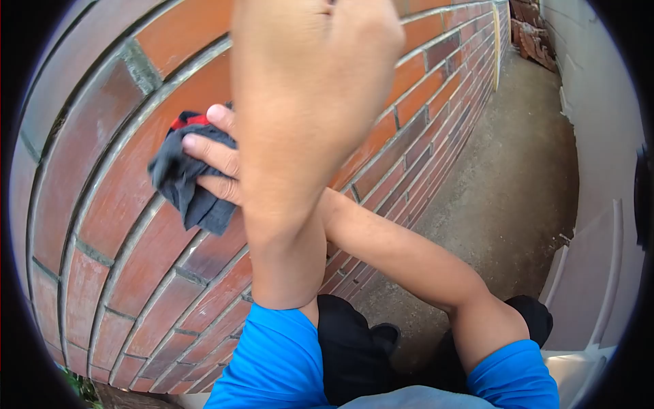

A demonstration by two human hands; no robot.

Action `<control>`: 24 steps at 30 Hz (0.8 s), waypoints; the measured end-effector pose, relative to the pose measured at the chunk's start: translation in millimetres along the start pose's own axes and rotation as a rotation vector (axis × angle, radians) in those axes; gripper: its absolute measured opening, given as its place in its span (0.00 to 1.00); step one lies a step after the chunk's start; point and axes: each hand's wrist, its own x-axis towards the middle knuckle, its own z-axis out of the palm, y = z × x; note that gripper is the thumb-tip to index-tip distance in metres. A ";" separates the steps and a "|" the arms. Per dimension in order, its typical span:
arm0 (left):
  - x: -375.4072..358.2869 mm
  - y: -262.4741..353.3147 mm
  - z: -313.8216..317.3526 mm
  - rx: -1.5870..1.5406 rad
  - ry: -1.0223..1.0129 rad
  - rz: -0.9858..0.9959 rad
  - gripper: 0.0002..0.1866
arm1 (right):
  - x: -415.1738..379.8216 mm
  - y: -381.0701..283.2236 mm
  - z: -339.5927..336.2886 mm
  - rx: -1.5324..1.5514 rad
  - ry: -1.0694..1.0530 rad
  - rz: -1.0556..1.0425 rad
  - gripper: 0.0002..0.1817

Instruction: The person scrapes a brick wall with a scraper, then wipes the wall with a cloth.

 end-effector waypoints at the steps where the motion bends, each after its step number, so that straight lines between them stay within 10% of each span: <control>1: 3.5 11.0 -3.7 -0.081 0.024 -0.083 0.12 | -8.8 -8.6 6.8 0.119 -0.026 -0.030 0.15; 4: 6.8 11.4 -14.0 -0.094 0.055 -0.088 0.12 | -23.3 12.1 1.2 -0.137 0.025 -0.085 0.10; 11: 7.8 -14.3 -36.4 0.032 0.024 -0.079 0.13 | -114.6 70.5 -73.8 -0.214 0.206 0.764 0.28; 19: 23.5 -34.5 -64.1 0.248 -0.093 -0.128 0.15 | -136.4 -19.7 -4.7 -0.162 -0.015 0.173 0.05; 24: 30.2 -30.7 -72.1 0.345 -0.140 -0.135 0.16 | -95.2 90.5 -52.4 -0.360 0.299 0.529 0.25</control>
